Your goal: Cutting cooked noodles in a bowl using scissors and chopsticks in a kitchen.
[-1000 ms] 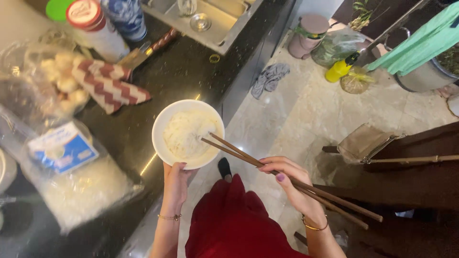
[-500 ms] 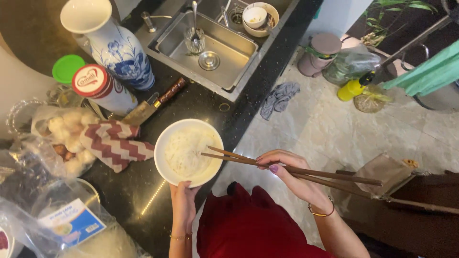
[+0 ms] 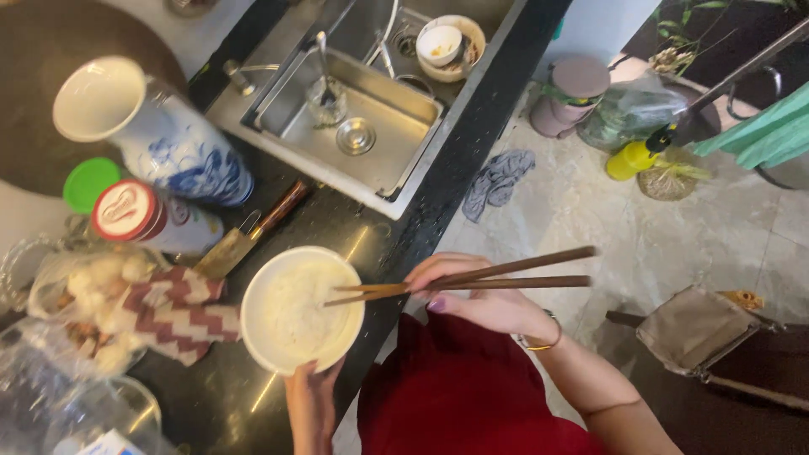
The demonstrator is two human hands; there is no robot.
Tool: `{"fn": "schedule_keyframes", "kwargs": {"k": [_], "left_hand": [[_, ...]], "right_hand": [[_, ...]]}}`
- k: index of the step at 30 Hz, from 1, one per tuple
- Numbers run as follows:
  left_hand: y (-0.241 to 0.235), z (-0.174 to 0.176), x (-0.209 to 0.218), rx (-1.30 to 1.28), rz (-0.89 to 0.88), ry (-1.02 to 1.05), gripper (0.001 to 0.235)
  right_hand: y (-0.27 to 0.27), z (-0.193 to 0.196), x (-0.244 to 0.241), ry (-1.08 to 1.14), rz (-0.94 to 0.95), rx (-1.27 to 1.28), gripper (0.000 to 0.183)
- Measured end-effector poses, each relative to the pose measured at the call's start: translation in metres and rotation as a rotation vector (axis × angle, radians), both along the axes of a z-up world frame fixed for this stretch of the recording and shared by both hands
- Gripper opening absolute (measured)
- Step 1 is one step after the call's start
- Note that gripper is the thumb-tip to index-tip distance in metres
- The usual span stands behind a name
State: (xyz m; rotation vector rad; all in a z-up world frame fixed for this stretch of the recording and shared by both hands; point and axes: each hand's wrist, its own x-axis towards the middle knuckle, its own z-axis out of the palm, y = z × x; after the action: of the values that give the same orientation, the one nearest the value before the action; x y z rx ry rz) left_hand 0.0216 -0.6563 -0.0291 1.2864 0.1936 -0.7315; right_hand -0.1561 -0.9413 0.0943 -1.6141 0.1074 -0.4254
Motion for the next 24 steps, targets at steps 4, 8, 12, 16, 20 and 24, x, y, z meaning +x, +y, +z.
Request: {"fn": "schedule_keyframes", "kwargs": {"k": [4,8,12,16,20,24], "left_hand": [[-0.016,-0.011,-0.007,0.028,0.056,0.014,0.072],[-0.08,-0.01,-0.029,0.17,0.129,-0.223,0.065],[-0.152,-0.006,-0.064,0.352,0.154,-0.695,0.061],[-0.217,-0.008,-0.102,0.461,0.176,-0.988,0.059],[-0.257,-0.027,-0.115,0.67,0.231,-1.391,0.054],[-0.266,-0.035,-0.103,0.817,0.18,-1.539,0.048]], "right_hand": [[-0.035,-0.001,0.003,-0.118,0.057,-0.004,0.02],[-0.072,0.006,0.0,-0.017,0.132,0.045,0.024],[-0.111,-0.002,-0.009,0.036,0.321,0.0,0.033],[-0.136,-0.03,-0.01,-0.098,0.328,-0.208,0.032],[-0.158,-0.049,-0.015,0.013,0.52,-0.118,0.042],[-0.181,-0.077,-0.016,-0.115,0.48,-0.1,0.043]]}}
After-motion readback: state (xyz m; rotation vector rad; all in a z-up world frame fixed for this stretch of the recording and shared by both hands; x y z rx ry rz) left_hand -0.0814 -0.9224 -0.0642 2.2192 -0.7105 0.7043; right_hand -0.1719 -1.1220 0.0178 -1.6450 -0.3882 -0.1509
